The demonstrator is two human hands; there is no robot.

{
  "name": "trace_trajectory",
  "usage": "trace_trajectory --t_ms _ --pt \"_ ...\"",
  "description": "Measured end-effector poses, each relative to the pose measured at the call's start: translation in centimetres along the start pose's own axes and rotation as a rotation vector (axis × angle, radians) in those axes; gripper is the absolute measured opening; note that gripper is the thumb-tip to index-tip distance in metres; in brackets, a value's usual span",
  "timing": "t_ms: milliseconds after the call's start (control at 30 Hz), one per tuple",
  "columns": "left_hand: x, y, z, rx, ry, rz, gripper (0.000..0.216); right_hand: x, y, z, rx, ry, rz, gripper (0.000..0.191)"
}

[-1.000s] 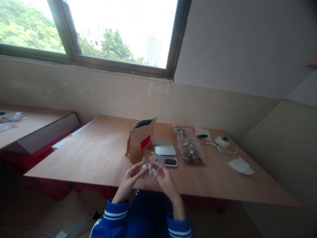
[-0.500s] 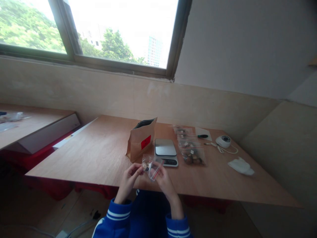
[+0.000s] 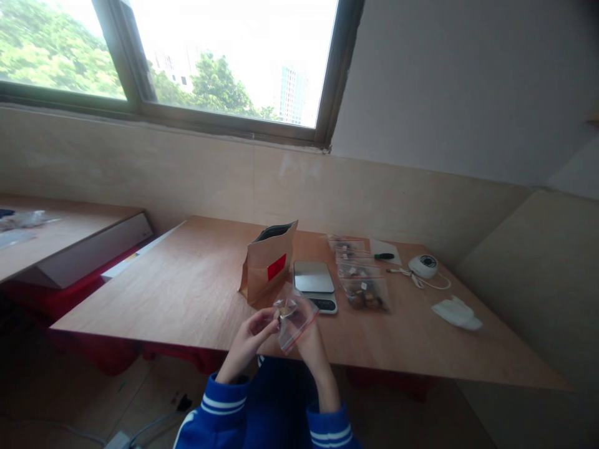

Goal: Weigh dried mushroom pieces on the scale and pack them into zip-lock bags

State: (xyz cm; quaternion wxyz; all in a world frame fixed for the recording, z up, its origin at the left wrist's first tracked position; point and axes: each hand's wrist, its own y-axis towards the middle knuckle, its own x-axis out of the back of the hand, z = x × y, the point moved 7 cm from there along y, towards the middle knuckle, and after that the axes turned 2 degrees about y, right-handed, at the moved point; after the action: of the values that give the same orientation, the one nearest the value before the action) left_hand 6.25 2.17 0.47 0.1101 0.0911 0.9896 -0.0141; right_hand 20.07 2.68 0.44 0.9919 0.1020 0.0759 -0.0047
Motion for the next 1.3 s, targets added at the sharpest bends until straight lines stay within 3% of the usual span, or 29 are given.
trace_trajectory --t_ms 167,300,567,667,767,867,1033,1167,1300 --pt "0.0 0.1 -0.1 -0.006 0.007 -0.006 0.029 0.1 -0.1 -0.2 -0.045 -0.091 0.020 0.036" --pt "0.1 0.2 0.0 -0.006 -0.033 -0.060 0.031 0.7 0.2 0.0 -0.060 -0.004 -0.068 0.037" --pt "1.0 0.1 2.0 0.118 -0.423 -0.266 0.033 3.4 0.5 0.7 -0.082 0.151 -0.195 0.049" --pt "1.5 0.1 2.9 0.201 -0.536 -0.280 0.028 4.8 0.8 1.7 -0.039 0.140 -0.256 0.047" --pt "2.1 0.1 3.3 0.231 -0.574 -0.287 0.022 5.4 2.4 4.5 0.041 0.093 -0.286 0.045" --pt "2.5 0.0 3.3 0.239 -0.583 -0.296 0.018 3.9 5.4 9.5 0.212 -0.030 -0.230 0.042" --pt "2.5 -0.5 2.9 0.255 -0.592 -0.299 0.020 -1.4 10.4 17.2 0.564 -0.282 -0.077 0.032" --pt "2.8 -0.7 2.9 0.273 -0.563 -0.327 0.020 -5.5 13.1 17.9 0.630 -0.571 0.117 0.034" --pt "3.1 -0.6 3.0 0.270 -0.555 -0.315 0.024 -6.5 14.2 16.6 0.594 -0.725 0.296 0.037"
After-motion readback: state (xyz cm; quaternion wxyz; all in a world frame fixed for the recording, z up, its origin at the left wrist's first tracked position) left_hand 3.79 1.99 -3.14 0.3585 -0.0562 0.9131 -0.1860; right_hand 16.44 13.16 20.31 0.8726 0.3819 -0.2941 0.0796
